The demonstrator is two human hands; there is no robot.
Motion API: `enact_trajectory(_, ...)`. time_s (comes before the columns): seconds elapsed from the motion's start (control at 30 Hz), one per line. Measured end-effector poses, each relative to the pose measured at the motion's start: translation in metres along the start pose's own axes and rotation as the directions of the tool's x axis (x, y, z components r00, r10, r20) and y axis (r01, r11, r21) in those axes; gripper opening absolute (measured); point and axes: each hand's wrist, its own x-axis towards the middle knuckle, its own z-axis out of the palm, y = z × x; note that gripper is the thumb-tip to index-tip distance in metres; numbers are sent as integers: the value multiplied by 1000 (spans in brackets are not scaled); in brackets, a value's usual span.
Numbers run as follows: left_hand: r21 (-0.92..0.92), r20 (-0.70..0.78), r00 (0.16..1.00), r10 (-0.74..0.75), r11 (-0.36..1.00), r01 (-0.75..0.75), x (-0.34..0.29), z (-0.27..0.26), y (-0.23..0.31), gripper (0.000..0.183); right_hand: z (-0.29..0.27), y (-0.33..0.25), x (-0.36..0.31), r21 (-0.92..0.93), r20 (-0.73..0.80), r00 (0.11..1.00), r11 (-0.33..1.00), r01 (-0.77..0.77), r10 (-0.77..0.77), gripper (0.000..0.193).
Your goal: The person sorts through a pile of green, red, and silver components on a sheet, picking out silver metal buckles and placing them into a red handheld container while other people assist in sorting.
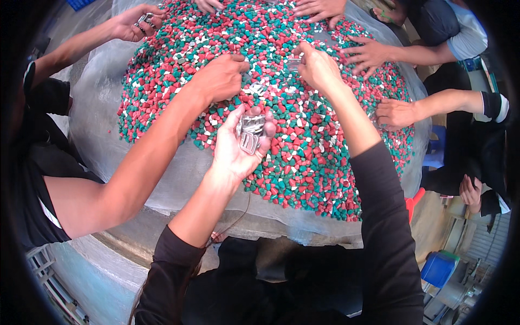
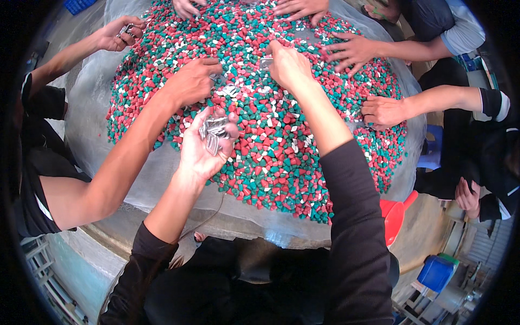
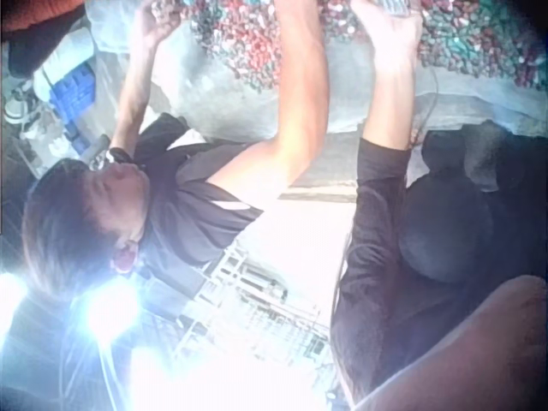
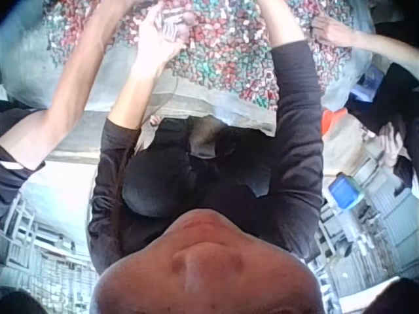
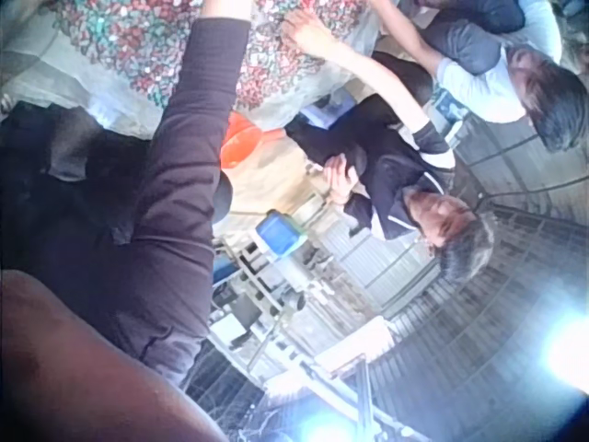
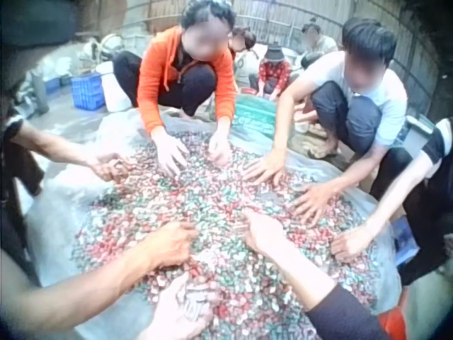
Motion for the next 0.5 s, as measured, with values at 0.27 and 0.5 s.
enact_trajectory(0.27,123,-121,969,215,972,-200,-3,-1,-3,31,9,-28,-7,513,359,878,852,99,-318,31)
enact_trajectory(0.5,17,-6,999,31,999,-31,-5,-18,-1,26,28,-36,-10,94,239,940,969,228,-244,20)
